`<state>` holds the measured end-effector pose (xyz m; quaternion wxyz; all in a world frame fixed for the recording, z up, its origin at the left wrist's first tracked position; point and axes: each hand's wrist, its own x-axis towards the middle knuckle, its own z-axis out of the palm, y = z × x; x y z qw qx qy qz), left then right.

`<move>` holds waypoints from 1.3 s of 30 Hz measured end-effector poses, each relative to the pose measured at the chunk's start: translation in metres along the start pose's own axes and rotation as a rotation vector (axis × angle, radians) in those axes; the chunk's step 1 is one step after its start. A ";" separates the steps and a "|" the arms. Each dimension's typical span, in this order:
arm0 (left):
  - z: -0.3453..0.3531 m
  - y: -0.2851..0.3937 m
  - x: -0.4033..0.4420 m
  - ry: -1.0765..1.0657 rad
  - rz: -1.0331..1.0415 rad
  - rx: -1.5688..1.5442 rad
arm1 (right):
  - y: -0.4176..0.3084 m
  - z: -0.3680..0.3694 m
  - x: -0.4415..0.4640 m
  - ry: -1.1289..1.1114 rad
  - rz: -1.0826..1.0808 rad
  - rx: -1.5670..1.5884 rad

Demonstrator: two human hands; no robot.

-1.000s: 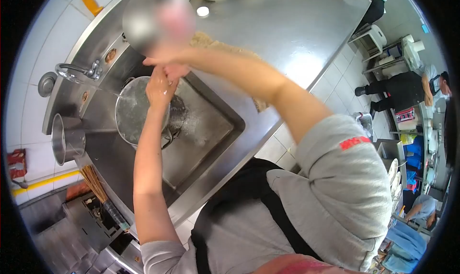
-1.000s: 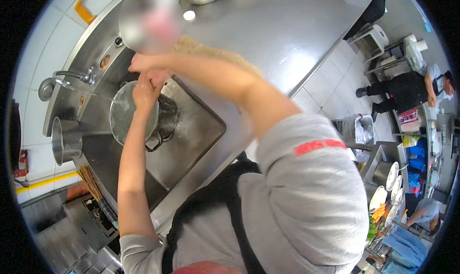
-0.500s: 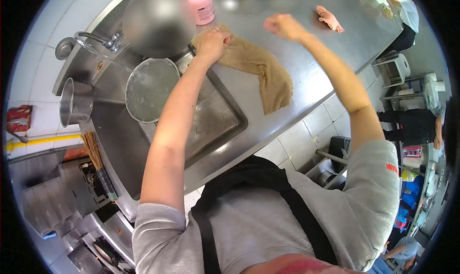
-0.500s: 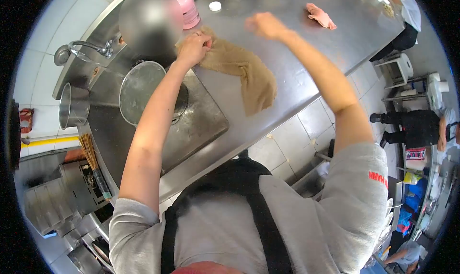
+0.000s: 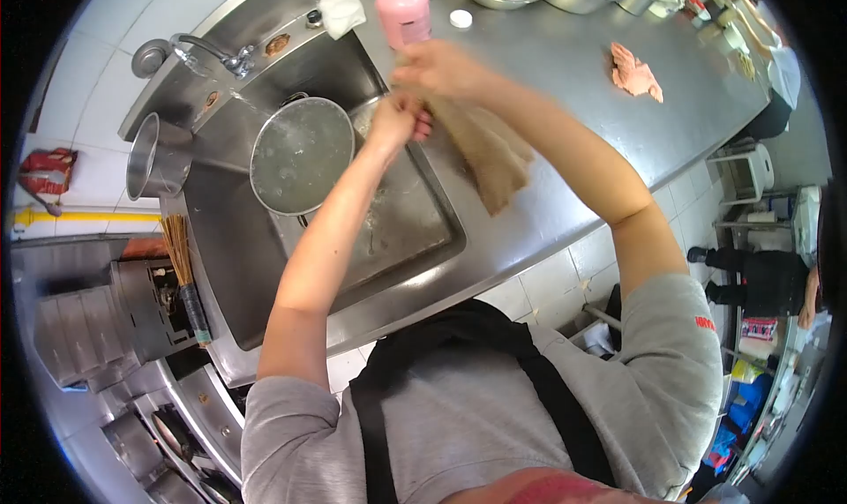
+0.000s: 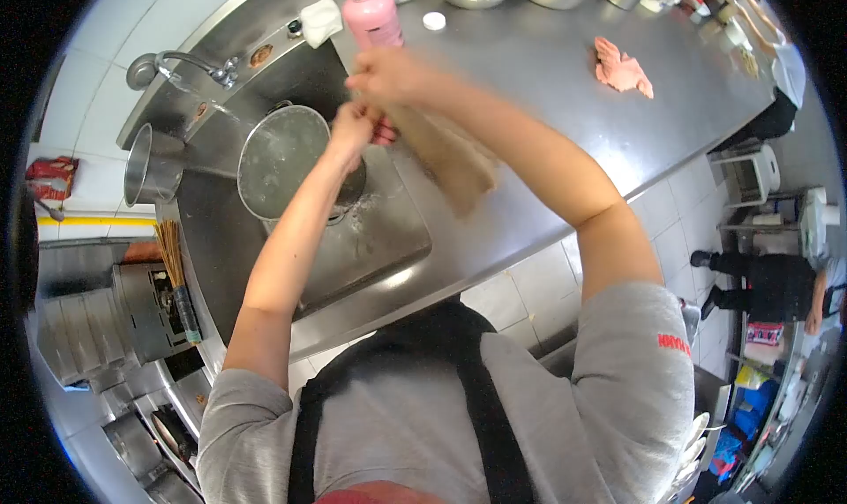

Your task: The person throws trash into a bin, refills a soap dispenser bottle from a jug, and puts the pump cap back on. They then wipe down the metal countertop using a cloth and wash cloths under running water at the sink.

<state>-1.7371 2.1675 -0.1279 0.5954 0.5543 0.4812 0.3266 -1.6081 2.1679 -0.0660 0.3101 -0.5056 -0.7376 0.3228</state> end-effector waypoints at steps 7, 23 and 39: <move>-0.058 0.037 0.036 -0.351 0.049 -1.094 | -0.030 -0.035 0.091 0.415 -0.282 -0.630; -0.113 0.107 0.116 -0.156 0.292 -1.183 | -0.008 -0.040 0.123 0.147 -0.020 -1.058; -0.146 0.079 0.105 -0.023 0.252 -1.215 | -0.009 -0.038 0.127 0.110 0.127 -1.039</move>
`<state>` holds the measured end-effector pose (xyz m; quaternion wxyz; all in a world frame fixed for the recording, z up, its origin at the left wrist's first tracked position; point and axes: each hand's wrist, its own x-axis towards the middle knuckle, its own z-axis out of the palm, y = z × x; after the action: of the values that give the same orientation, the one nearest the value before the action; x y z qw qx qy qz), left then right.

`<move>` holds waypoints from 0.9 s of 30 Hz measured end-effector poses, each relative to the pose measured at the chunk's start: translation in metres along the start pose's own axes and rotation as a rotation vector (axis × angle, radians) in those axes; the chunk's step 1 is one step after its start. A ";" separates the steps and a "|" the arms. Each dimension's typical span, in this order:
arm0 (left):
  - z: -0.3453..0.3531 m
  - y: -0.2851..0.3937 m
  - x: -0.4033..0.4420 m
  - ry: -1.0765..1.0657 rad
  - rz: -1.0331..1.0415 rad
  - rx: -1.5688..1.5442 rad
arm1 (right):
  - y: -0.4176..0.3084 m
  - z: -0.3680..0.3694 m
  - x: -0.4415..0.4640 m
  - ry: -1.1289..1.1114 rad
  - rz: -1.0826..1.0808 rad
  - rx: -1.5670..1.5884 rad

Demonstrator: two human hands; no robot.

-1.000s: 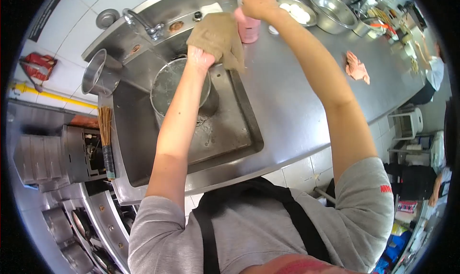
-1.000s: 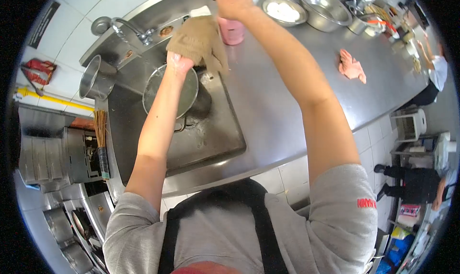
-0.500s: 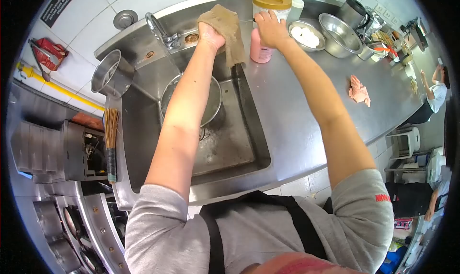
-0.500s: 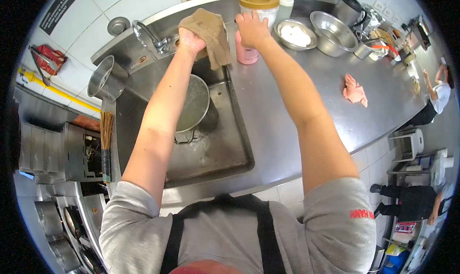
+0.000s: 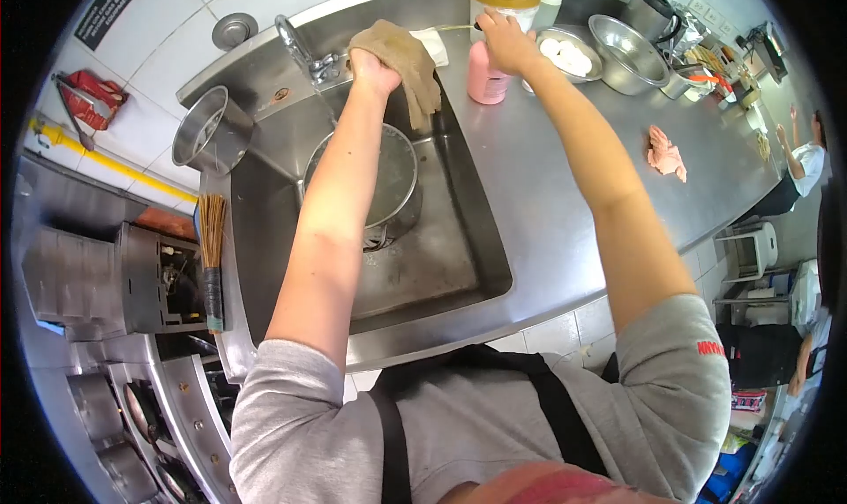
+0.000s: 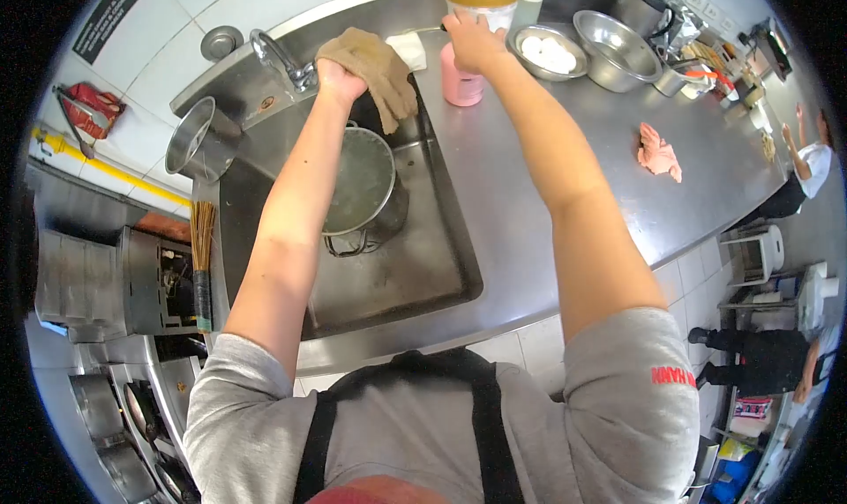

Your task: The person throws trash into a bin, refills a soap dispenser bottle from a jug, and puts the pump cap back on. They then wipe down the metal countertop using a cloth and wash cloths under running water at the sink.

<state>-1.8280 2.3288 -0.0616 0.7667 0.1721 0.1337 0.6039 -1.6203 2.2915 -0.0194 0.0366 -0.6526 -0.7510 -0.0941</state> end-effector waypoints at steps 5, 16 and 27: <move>-0.005 0.020 -0.011 -0.012 -0.001 -0.005 | -0.002 -0.034 0.001 -0.152 0.021 -0.069; -0.044 0.098 -0.042 -0.034 -0.020 0.044 | -0.135 -0.008 0.040 0.392 -0.230 0.262; -0.111 0.108 -0.034 0.355 -0.030 0.225 | -0.287 0.060 0.056 0.264 0.158 1.621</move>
<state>-1.9770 2.3298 -0.1163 0.7159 0.1456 0.3357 0.5946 -1.9072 2.3198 -0.0948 0.5907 -0.4583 -0.5273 0.4038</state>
